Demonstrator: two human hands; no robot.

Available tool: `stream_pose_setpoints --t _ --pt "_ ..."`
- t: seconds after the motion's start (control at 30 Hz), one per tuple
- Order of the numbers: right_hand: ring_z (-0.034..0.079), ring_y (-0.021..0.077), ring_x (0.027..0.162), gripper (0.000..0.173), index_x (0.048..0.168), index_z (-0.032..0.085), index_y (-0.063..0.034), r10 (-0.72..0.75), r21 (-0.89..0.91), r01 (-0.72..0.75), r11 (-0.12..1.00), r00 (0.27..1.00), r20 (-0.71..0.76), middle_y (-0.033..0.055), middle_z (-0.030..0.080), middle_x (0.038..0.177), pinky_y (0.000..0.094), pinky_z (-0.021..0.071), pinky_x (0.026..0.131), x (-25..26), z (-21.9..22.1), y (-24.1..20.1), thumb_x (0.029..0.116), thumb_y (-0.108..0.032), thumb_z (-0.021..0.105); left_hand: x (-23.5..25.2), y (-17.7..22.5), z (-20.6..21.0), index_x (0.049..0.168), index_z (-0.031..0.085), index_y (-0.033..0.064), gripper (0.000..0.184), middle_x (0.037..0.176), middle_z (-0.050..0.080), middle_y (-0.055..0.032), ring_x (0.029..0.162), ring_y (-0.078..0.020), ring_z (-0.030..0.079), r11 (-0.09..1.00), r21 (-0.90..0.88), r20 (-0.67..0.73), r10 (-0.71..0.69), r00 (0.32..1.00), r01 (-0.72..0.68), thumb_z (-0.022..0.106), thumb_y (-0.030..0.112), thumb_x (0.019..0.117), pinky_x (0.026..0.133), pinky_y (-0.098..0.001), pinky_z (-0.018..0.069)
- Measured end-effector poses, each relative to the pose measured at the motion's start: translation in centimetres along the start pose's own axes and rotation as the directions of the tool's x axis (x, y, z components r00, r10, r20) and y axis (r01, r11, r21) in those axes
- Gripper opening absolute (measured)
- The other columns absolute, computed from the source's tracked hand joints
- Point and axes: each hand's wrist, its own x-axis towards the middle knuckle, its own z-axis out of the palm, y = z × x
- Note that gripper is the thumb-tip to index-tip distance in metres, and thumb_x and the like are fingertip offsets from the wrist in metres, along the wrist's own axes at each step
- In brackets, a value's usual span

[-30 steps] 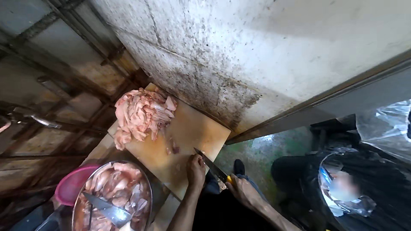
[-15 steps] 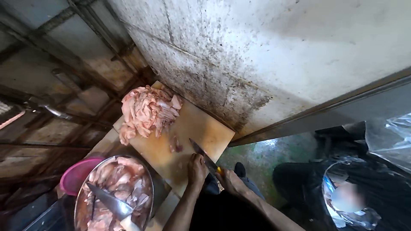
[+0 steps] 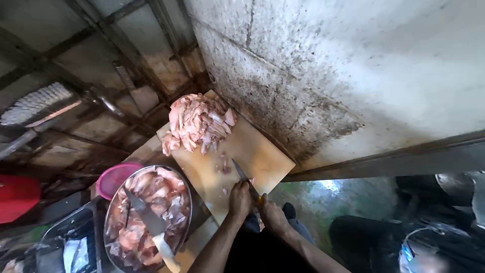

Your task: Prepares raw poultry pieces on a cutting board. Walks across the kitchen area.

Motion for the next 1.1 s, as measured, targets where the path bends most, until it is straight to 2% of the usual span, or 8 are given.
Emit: stream_pose_setpoints --t 0.17,0.27,0.43,0.57,0.73,0.9,1.0,1.1 --pt "0.071 0.0405 0.103 0.049 0.137 0.049 -0.0054 -0.026 0.036 0.026 0.999 1.000 -0.013 0.0216 0.070 0.111 0.0566 0.0584 0.086 0.9 -0.3 0.1 0.1069 -0.044 0.046 0.2 -0.5 1.5 0.104 0.074 0.0039 0.022 0.116 0.071 -0.0106 0.112 -0.0207 0.068 0.999 0.034 -0.103 -0.007 0.995 0.011 0.055 0.013 0.0981 0.100 -0.0327 0.0553" --pt "0.071 0.0387 0.103 0.048 0.133 0.054 -0.0060 -0.092 0.098 0.092 0.991 0.996 -0.003 0.0209 0.070 0.109 0.0559 0.0575 0.088 1.8 -0.3 1.6 0.1054 -0.045 0.050 0.3 -0.8 0.8 0.108 0.075 0.0073 0.026 0.119 0.069 -0.0101 0.115 -0.0231 0.066 0.996 0.076 -0.051 -0.041 0.998 0.044 0.053 0.017 0.0991 0.099 -0.0357 0.0551" --pt "0.070 0.0282 0.079 0.047 0.123 0.060 -0.0073 -0.301 0.246 0.332 0.910 0.941 -0.156 0.0119 0.068 0.086 0.0495 0.0584 0.075 1.7 -1.2 4.3 0.1039 -0.049 0.050 -0.5 -3.7 -0.4 0.110 0.076 0.0068 0.026 0.129 0.065 -0.0121 0.119 -0.0272 0.064 0.985 0.175 0.000 0.001 1.000 -0.001 0.053 0.015 0.0995 0.100 -0.0398 0.0557" --pt "0.065 0.0180 0.066 0.047 0.116 0.063 -0.0101 -0.296 0.309 0.413 0.857 0.884 -0.362 0.0034 0.064 0.074 0.0425 0.0571 0.064 -0.2 -3.3 4.7 0.1023 -0.053 0.049 -1.3 -5.1 -2.7 0.109 0.077 0.0068 0.026 0.129 0.065 -0.0109 0.122 -0.0270 0.061 0.974 0.212 0.039 -0.088 0.995 0.078 0.055 0.014 0.0982 0.103 -0.0390 0.0532" --pt "0.064 0.0160 0.061 0.048 0.119 0.064 -0.0090 -0.229 0.325 0.404 0.855 0.856 -0.464 0.0015 0.064 0.071 0.0410 0.0569 0.059 -2.2 -4.5 6.1 0.1010 -0.051 0.051 -0.8 -3.8 -3.9 0.111 0.076 0.0068 0.027 0.126 0.069 -0.0084 0.124 -0.0277 0.060 0.967 0.250 0.055 -0.070 0.996 0.054 0.054 0.015 0.0987 0.103 -0.0414 0.0528" --pt "0.065 0.0183 0.057 0.049 0.116 0.065 -0.0076 -0.181 0.318 0.363 0.876 0.858 -0.480 0.0038 0.065 0.069 0.0440 0.0569 0.055 -3.3 -3.5 8.0 0.0996 -0.052 0.052 1.8 -0.6 -2.2 0.135 0.067 0.0158 0.040 0.141 0.061 -0.0097 0.132 -0.0300 0.057 0.989 0.124 -0.005 0.085 0.996 -0.083 0.056 0.011 0.0967 0.105 -0.0436 0.0526" --pt "0.065 0.0214 0.056 0.047 0.117 0.064 -0.0048 -0.169 0.335 0.337 0.880 0.880 -0.443 0.0064 0.065 0.069 0.0463 0.0569 0.055 -4.1 -2.7 8.5 0.1000 -0.048 0.055 3.7 0.3 -0.4 0.129 0.068 0.0084 0.034 0.137 0.062 -0.0146 0.129 -0.0336 0.057 0.971 0.143 0.105 0.175 0.979 -0.189 0.052 0.004 0.0991 0.103 -0.0464 0.0533" --pt "0.068 0.0255 0.060 0.046 0.116 0.064 -0.0016 -0.168 0.315 0.314 0.895 0.894 -0.415 0.0102 0.068 0.072 0.0498 0.0579 0.059 -5.2 -2.7 8.9 0.1004 -0.044 0.057 4.7 0.5 -0.9 0.131 0.065 0.0061 0.035 0.137 0.060 -0.0186 0.127 -0.0349 0.059 0.982 0.116 0.113 0.136 0.984 -0.149 0.048 0.003 0.1008 0.102 -0.0469 0.0546"
